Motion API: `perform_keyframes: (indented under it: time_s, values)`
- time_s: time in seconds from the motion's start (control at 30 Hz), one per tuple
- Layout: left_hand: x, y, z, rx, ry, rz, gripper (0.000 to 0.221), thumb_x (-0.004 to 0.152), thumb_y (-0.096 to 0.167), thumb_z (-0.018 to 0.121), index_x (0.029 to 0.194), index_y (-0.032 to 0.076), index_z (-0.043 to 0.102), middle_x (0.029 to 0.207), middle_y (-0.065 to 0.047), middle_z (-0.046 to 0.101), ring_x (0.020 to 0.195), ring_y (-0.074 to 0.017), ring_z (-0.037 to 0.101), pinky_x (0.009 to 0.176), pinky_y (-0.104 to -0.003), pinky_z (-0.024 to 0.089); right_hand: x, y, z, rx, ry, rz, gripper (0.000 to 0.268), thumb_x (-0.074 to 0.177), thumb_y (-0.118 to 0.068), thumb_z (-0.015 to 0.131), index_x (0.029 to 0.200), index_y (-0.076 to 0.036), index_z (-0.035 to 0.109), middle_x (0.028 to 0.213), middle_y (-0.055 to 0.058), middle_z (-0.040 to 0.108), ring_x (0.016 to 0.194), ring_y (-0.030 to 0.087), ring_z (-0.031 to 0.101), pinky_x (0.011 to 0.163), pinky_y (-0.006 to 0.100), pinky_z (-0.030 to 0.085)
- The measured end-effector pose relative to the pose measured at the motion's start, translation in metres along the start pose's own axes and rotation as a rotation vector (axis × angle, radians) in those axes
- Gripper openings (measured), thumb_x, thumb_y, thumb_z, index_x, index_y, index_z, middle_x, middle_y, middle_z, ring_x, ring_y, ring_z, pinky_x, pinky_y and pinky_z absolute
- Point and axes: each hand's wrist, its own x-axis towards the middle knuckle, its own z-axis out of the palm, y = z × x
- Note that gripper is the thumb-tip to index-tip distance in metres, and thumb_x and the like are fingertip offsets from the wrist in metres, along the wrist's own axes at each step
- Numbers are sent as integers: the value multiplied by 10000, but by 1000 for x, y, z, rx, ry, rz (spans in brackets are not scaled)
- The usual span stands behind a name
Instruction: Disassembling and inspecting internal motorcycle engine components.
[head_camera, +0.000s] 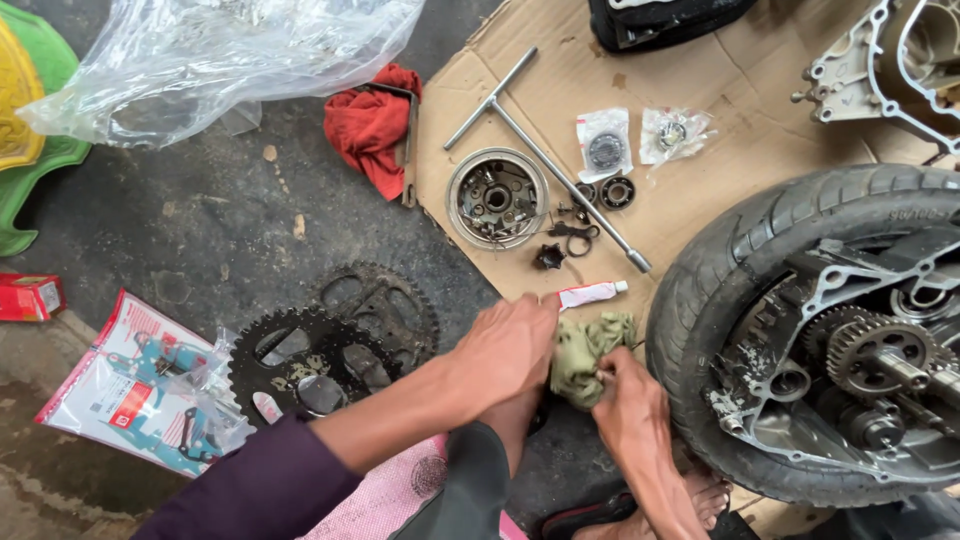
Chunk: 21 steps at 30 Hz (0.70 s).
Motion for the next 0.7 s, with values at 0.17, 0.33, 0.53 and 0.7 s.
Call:
perform_keyframes:
  time_s: [0.17,0.33,0.53,0.7]
  values:
    - [-7,38,8,7,-129,-41,532,946,402,563,1412,148,516,1180,-267,634,1072,-530,601,903,-687,428,-8,28,19,582,24,208,243,944,89,519,1143,18,636,1010,150,691,912,281,653,790,389,520]
    - [3,55,19,-152,-61,-203,532,1028,451,395,1470,186,529,1352,-211,618,1145,-508,579,937,-674,331,-17,-40,4,1088,105,317,386,959,98,509,1332,28,577,1210,42,662,1111,153,597,965,281,465]
    - [14,53,16,-461,74,-392,541,1038,446,283,1337,116,590,995,-237,723,975,-424,683,864,-492,497,-20,-54,-3,697,236,-70,520,873,86,601,1389,24,609,1303,143,654,1305,294,572,1116,371,396]
    - [16,22,62,-614,112,-604,541,1021,456,399,1048,15,712,932,-167,747,875,-305,712,775,-428,516,-15,-66,-41,371,363,-156,221,798,-34,764,1018,-47,756,867,118,557,871,302,555,785,424,444]
